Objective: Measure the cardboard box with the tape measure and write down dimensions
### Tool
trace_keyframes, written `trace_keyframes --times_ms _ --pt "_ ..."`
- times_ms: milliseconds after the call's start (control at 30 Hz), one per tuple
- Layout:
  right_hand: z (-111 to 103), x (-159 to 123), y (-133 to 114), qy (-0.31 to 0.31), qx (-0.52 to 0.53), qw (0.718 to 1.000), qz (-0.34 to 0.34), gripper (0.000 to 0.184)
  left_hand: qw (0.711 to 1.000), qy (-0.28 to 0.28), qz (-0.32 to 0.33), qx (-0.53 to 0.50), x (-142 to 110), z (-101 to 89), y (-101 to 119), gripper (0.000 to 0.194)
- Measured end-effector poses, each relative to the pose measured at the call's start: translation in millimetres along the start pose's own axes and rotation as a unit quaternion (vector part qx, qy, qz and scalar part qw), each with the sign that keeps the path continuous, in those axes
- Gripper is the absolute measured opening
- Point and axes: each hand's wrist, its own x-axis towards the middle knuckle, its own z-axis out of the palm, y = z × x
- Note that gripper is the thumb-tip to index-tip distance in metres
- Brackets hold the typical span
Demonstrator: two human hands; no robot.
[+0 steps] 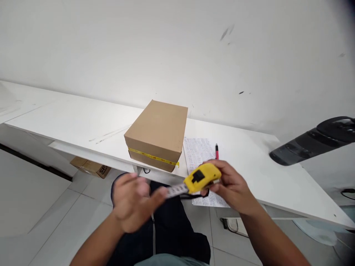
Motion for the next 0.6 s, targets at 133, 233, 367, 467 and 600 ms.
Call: trace_keyframes --times_ms 133,233,367,467,600 --pt "7 -17 0 0.021 0.041 0.998 0.042 0.038 0.997 -0.05 0.02 -0.063 -5 37.1 28 0.041" --pt "-12 4 20 0.141 0.043 0.987 0.065 0.046 0.996 -0.047 -0.071 0.014 -1 56.2 1 0.073" --pt "-63 81 56 0.327 0.104 0.932 0.121 0.066 0.961 -0.025 -0.272 0.04 -11 63.6 -46 0.088" --pt "-93 150 74 0.418 0.138 0.887 0.137 0.035 0.918 0.007 -0.395 0.017 -37 61.8 -52 0.091" --pt "-91 210 83 0.415 0.148 0.884 0.158 0.035 0.954 0.023 -0.297 0.02 -81 63.6 -30 0.082"
